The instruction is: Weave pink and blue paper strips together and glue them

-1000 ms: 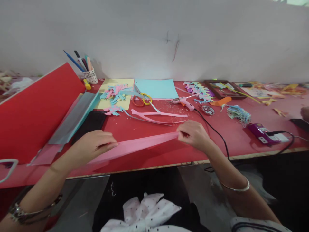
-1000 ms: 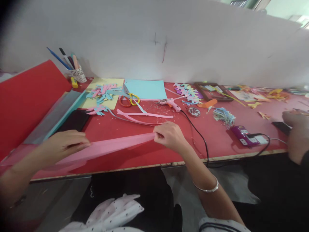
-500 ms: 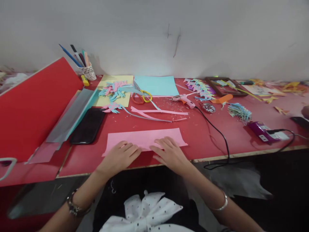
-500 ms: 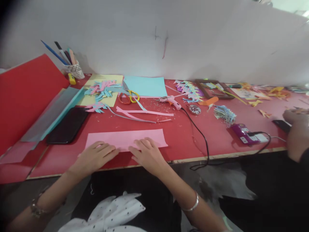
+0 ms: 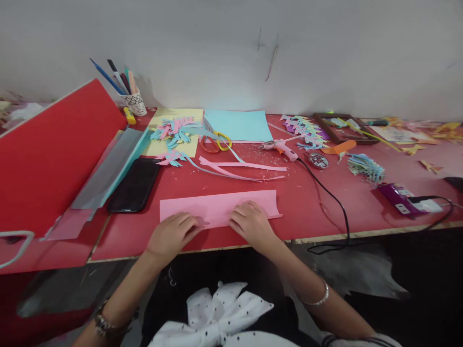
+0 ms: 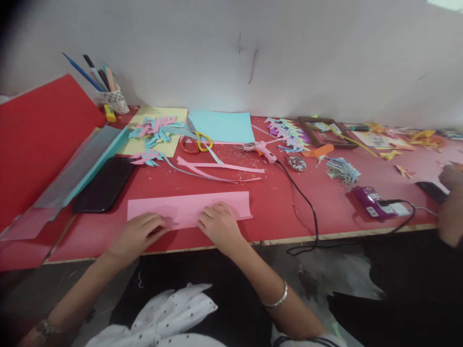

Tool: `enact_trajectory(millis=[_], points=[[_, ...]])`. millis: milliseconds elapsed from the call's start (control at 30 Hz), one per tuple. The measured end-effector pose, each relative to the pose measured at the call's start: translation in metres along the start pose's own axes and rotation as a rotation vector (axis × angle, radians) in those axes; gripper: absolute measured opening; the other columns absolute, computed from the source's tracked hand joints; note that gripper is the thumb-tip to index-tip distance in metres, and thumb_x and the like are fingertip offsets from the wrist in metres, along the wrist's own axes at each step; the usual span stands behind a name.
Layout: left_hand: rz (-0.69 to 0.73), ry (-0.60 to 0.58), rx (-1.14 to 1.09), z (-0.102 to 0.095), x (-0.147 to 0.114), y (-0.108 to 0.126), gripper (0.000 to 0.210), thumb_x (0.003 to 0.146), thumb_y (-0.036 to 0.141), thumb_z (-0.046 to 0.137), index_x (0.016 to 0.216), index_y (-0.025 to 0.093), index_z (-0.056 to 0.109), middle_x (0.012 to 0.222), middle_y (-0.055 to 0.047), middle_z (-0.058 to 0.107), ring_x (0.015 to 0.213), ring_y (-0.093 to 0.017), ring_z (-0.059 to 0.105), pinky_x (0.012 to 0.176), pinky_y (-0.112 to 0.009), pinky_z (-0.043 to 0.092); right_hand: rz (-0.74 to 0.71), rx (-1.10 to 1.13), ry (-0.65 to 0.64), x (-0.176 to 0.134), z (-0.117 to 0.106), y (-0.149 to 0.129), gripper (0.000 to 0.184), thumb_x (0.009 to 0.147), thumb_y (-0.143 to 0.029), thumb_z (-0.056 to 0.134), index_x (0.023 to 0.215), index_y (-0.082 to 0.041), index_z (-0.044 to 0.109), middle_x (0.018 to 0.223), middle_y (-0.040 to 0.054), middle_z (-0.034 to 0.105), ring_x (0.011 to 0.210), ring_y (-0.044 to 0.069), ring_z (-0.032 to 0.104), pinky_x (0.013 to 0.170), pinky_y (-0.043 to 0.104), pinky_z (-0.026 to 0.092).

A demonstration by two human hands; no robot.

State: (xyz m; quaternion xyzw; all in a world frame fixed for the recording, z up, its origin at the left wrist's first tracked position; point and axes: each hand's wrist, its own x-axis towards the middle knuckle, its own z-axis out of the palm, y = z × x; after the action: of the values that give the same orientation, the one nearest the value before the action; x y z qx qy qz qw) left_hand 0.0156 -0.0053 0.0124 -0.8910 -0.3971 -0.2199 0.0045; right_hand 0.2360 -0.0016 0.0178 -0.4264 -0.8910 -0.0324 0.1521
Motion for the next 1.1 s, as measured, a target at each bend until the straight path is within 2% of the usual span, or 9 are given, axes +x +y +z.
enact_trajectory(millis=[233,367,567,800,900,967,1100], points=[[-0.226,-0.019,-0.110,-0.020,-0.022,-0.024,0.051,0.089,0.052,0.026,0.057,0.020,0.049,0.054,0.001,0.058,0.050,-0.011,0.055,0.048,-0.021,0.041,0.117,0.078,0.052,-0.023,-0.010,0.027,0.023,0.083,-0.027,0.051,0.063,-0.019,0.056,0.064,-0.0014,0.057,0.065,0.013,0.049,0.085,0.031,0.031],[-0.313,-0.015,-0.137,-0.025,-0.028,-0.026,0.048,0.086,0.053,0.034,0.053,0.021,0.047,0.050,0.002,0.054,0.047,-0.011,0.050,0.047,-0.022,0.039,0.235,0.106,0.075,-0.039,-0.016,0.039,0.021,0.082,-0.026,0.051,0.063,-0.019,0.054,0.067,0.0003,0.056,0.067,0.014,0.048,0.074,0.030,0.035],[-0.381,0.024,-0.099,-0.022,-0.040,-0.034,0.039,0.084,0.050,0.038,0.060,0.022,0.051,0.066,-0.001,0.058,0.062,-0.015,0.057,0.057,-0.026,0.045,0.426,0.126,0.104,-0.055,-0.018,0.044,0.014,0.079,-0.021,0.050,0.065,-0.019,0.052,0.076,0.0032,0.055,0.074,0.018,0.049,0.070,0.031,0.037],[-0.319,0.051,0.115,-0.025,-0.062,-0.041,0.021,0.087,0.034,0.038,0.088,0.025,0.057,0.091,-0.005,0.063,0.082,-0.022,0.060,0.068,-0.035,0.045,0.568,-0.023,0.209,-0.065,-0.016,0.045,0.014,0.076,-0.018,0.044,0.062,-0.021,0.045,0.076,0.0046,0.050,0.071,0.019,0.044,0.065,0.032,0.036],[-0.272,0.106,0.184,-0.021,-0.054,-0.026,0.022,0.086,0.021,0.037,0.093,0.024,0.058,0.100,-0.007,0.063,0.083,-0.022,0.060,0.072,-0.036,0.045,0.551,-0.033,0.217,-0.066,-0.015,0.047,0.013,0.075,-0.016,0.043,0.064,-0.022,0.045,0.078,0.0051,0.051,0.072,0.019,0.045,0.065,0.033,0.037],[-0.170,0.114,0.148,-0.014,-0.042,-0.009,0.028,0.087,0.020,0.034,0.103,0.023,0.057,0.103,-0.007,0.063,0.088,-0.020,0.059,0.079,-0.034,0.044,0.517,-0.011,0.198,-0.064,-0.015,0.048,0.012,0.075,-0.016,0.042,0.065,-0.022,0.045,0.080,0.0054,0.052,0.073,0.020,0.047,0.066,0.033,0.038],[-0.041,-0.029,0.145,0.005,-0.018,0.021,0.040,0.089,0.035,0.032,0.121,0.018,0.051,0.117,-0.009,0.060,0.108,-0.021,0.054,0.094,-0.035,0.037,0.474,0.024,0.151,-0.061,-0.017,0.052,0.012,0.076,-0.016,0.041,0.066,-0.021,0.046,0.082,0.0068,0.054,0.077,0.020,0.050,0.070,0.035,0.040]])
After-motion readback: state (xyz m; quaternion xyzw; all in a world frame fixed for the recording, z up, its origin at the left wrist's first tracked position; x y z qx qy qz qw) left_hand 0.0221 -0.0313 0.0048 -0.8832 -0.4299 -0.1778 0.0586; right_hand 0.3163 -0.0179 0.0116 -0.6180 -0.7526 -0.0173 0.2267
